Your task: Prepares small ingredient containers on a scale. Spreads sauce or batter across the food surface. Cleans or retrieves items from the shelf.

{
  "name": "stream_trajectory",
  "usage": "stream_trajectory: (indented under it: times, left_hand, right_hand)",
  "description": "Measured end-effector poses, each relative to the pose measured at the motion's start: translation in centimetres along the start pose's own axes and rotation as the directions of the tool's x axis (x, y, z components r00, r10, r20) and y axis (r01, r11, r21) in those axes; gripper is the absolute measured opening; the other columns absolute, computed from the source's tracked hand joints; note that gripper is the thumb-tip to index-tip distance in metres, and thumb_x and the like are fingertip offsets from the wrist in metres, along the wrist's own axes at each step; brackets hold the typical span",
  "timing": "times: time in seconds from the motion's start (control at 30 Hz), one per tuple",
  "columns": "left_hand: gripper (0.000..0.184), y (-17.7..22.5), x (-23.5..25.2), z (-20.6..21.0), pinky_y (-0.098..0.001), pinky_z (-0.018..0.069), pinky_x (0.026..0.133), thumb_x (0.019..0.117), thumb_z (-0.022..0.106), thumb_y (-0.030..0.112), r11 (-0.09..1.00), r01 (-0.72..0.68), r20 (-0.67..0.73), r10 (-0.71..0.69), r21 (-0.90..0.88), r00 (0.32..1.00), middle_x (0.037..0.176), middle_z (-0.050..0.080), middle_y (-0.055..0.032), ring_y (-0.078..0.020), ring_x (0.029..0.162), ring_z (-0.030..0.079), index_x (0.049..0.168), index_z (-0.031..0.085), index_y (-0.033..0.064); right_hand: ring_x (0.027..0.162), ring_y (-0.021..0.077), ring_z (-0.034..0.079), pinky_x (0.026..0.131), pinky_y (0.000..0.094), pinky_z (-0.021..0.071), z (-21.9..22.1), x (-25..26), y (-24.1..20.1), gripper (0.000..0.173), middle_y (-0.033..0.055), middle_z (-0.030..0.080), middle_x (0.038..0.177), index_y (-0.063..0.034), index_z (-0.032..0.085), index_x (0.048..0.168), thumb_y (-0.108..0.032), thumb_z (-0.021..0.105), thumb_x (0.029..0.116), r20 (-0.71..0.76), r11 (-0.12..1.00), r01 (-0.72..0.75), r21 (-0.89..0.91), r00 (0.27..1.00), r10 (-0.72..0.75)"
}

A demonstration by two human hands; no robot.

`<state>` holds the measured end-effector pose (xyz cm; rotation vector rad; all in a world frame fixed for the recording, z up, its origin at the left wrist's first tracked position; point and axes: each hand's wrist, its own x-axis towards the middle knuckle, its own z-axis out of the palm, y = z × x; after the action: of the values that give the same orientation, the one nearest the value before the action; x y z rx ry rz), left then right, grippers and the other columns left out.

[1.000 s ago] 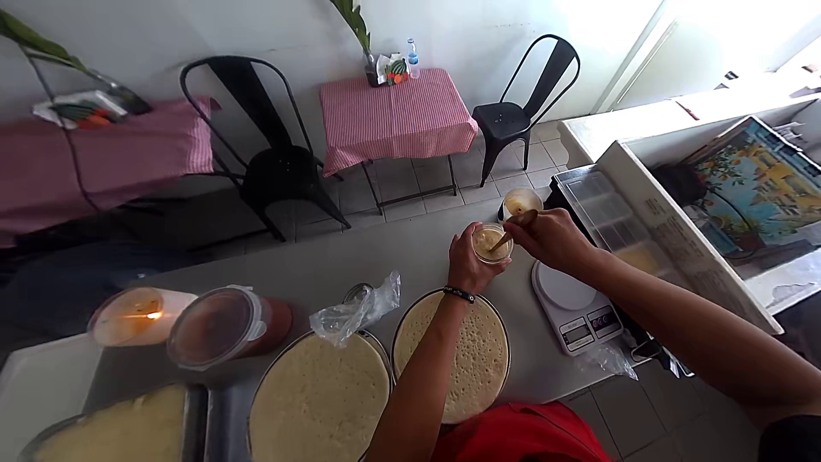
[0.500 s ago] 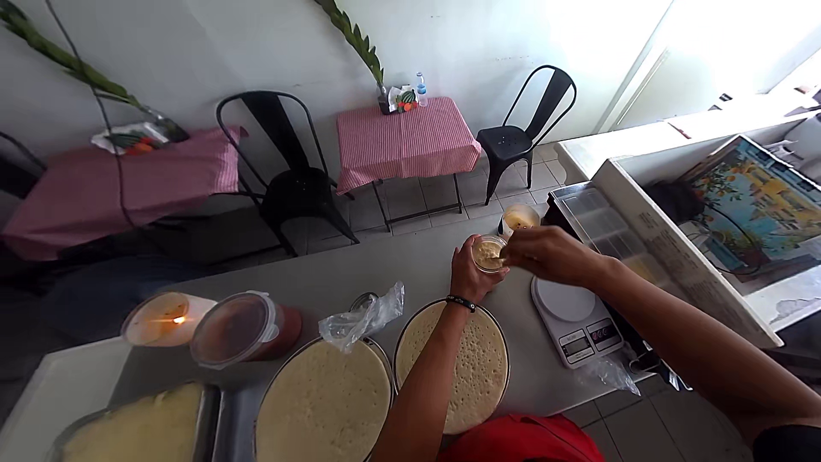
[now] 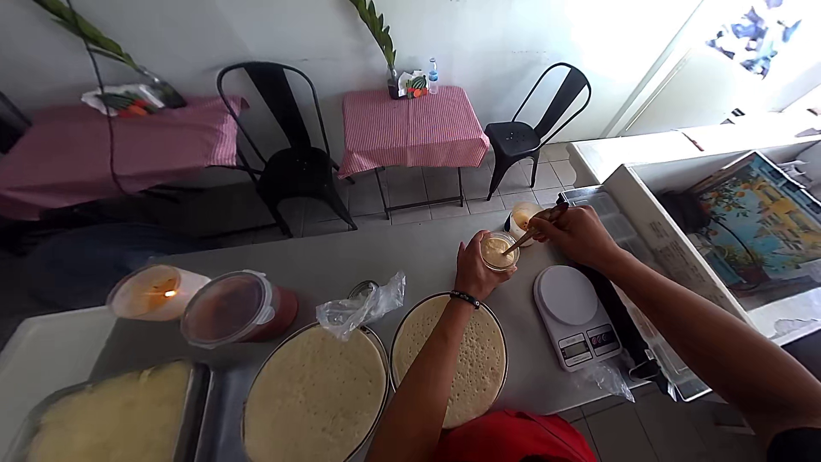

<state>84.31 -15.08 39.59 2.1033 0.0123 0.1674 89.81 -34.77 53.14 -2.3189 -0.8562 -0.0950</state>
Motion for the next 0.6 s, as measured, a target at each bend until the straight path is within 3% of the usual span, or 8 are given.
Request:
stream_trajectory:
  times: [0.07,0.13,0.2,0.3,0.4,0.5,0.53,0.6]
  left_hand:
    - [0.102,0.1,0.2,-0.1,-0.0512,0.0202,0.126,0.0676,0.093,0.042,1.0,0.008,0.014,-0.008,0.001,1.0,0.142,0.06,-0.016,-0.0285,0.139,0.051,0.149,0.045,0.0012]
    - [0.102,0.0,0.1,-0.1,-0.0526,0.0214,0.125,0.0679,0.094,0.04,1.0,0.004,0.023,-0.004,0.011,1.0,0.143,0.059,-0.0165,-0.0299,0.138,0.052,0.149,0.045,0.0022]
    - [0.101,-0.5,0.1,0.1,-0.0544,0.0224,0.125,0.0679,0.094,0.039,0.999,-0.026,0.015,0.025,0.022,1.0,0.143,0.058,-0.016,-0.0303,0.137,0.053,0.149,0.045,0.0036]
    - [0.101,-0.8,0.2,0.3,-0.0551,0.0224,0.125,0.0686,0.094,0.038,0.998,-0.052,0.001,0.052,0.032,0.999,0.143,0.058,-0.0158,-0.0299,0.137,0.053,0.15,0.044,0.004]
    - [0.103,-0.6,0.0,0.2,-0.0545,0.0204,0.125,0.0687,0.094,0.039,0.999,-0.044,0.007,0.044,0.025,0.999,0.144,0.057,-0.0165,-0.0297,0.139,0.051,0.15,0.043,0.0035]
    - [0.104,-0.5,0.1,0.1,-0.054,0.0198,0.126,0.0675,0.094,0.041,0.999,-0.029,0.009,0.029,0.029,1.0,0.144,0.058,-0.0154,-0.0282,0.139,0.051,0.15,0.043,0.0039]
    - [0.105,-0.5,0.1,0.1,-0.0535,0.0199,0.126,0.0672,0.094,0.043,0.999,-0.018,0.01,0.018,0.038,1.0,0.143,0.058,-0.0149,-0.0276,0.139,0.051,0.15,0.043,0.0039]
    - [0.105,-0.4,-0.1,0.4,-0.0535,0.0215,0.125,0.0661,0.094,0.045,0.999,-0.003,-0.01,0.003,0.053,1.0,0.141,0.06,-0.0153,-0.0278,0.137,0.053,0.149,0.044,0.0034]
  right_hand:
    - [0.073,0.005,0.07,0.069,0.0238,0.0587,-1.2,0.0,-0.8,0.024,0.0012,0.075,0.085,-0.0077,0.079,0.098,-0.021,0.058,0.1019,0.011,0.973,0.219,-0.066,0.976,-0.219]
    - [0.083,0.0066,0.07,0.075,0.0237,0.0584,-1.5,-0.3,-0.7,0.023,0.0012,0.075,0.093,-0.0091,0.078,0.102,-0.023,0.06,0.1016,0.124,0.903,0.426,-0.053,0.9,-0.417]
    - [0.094,0.0092,0.071,0.085,0.0252,0.0586,-0.7,-0.5,0.5,0.022,0.0019,0.075,0.1,-0.0102,0.078,0.105,-0.025,0.062,0.1021,0.268,0.85,0.526,0.016,0.817,-0.511]
    - [0.091,0.01,0.071,0.083,0.0269,0.0586,0.8,-0.5,2.2,0.02,0.0029,0.075,0.097,-0.0088,0.078,0.105,-0.02,0.062,0.1019,0.316,0.888,0.458,0.053,0.835,-0.45]
    - [0.081,0.0096,0.072,0.077,0.0283,0.0607,1.3,-0.6,1.3,0.021,0.0042,0.075,0.091,-0.0066,0.078,0.102,-0.018,0.061,0.1014,0.175,0.961,0.275,0.009,0.946,-0.272]
    - [0.075,0.0085,0.069,0.069,0.0259,0.0596,0.4,-0.1,-0.4,0.021,0.0037,0.073,0.09,-0.0084,0.078,0.099,-0.019,0.06,0.1013,0.077,0.962,0.265,-0.06,0.962,-0.26]
    - [0.079,0.0094,0.068,0.071,0.027,0.0594,0.5,-0.1,-0.8,0.021,0.0035,0.072,0.092,-0.0091,0.078,0.097,-0.02,0.061,0.1003,0.063,0.954,0.291,-0.077,0.956,-0.286]
    - [0.1,0.0164,0.066,0.087,0.0333,0.0571,1.5,-0.4,-1.0,0.019,0.0091,0.068,0.107,-0.0052,0.076,0.096,-0.017,0.062,0.0979,0.08,0.944,0.329,-0.002,0.941,-0.328]
